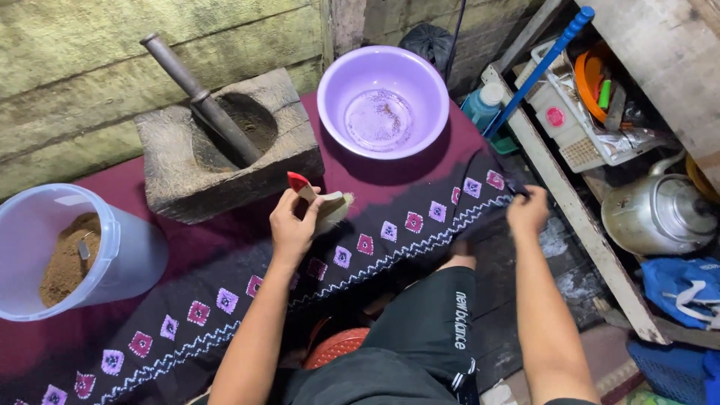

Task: The person uses a hand brush to clean out a purple plastic bowl and then thoroughly brushes a long, dark patterned textile laid out on the table.

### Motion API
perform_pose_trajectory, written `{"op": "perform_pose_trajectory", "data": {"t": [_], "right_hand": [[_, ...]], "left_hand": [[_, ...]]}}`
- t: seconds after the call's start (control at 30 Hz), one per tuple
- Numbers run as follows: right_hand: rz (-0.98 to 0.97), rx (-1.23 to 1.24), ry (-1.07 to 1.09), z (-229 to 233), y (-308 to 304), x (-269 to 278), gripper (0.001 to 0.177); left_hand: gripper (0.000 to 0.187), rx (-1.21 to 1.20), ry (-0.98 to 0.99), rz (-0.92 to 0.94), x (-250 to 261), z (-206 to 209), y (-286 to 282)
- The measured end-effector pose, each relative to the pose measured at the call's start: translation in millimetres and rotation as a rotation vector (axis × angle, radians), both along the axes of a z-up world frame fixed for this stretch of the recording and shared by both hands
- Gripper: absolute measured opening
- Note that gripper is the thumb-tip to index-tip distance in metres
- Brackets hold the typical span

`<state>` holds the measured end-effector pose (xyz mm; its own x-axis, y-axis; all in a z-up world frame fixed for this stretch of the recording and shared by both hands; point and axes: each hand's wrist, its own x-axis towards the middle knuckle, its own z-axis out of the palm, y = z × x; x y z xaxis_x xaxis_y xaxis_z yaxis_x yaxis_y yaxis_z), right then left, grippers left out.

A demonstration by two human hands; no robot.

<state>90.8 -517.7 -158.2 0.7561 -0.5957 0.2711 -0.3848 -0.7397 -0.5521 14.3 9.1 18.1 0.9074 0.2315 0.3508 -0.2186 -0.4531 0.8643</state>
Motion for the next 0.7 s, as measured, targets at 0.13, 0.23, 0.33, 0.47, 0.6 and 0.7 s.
{"op": "perform_pose_trajectory", "data": {"t": [0.13, 0.23, 0.33, 0.47, 0.6, 0.7], "right_hand": [[-0.132, -0.024, 0.043, -62.4, -80.8, -30.8, 0.023], [-0.202, -0.014, 0.107, 11.9, -36.2, -43.7, 0.04], [0.074, -0.29, -0.449, 89.9, 43.2, -33.2, 0.053], [0.927, 0.101, -0.326, 205.4, 214.4, -59.4, 0.053], [1.338, 0.279, -0.033, 215.3, 308.9, -51.2, 0.076], [1.198, 0.4, 0.026, 222.6, 332.5, -49.7, 0.048]], "left_hand": [[0.016, -0.04, -0.046, -0.029, 0.8, 2.2, -10.4], [0.016, -0.027, -0.106, -0.072, 3.9, -1.9, -15.2], [0.017, 0.01, -0.116, -0.155, 11.3, -17.0, -19.9], [0.034, 0.354, -0.235, -0.341, 16.1, -9.2, -23.4], [0.024, 0.459, -0.257, -0.456, 24.1, 5.2, -18.8], [0.024, 0.329, -0.282, -0.53, 26.3, 36.8, -13.4]]}}
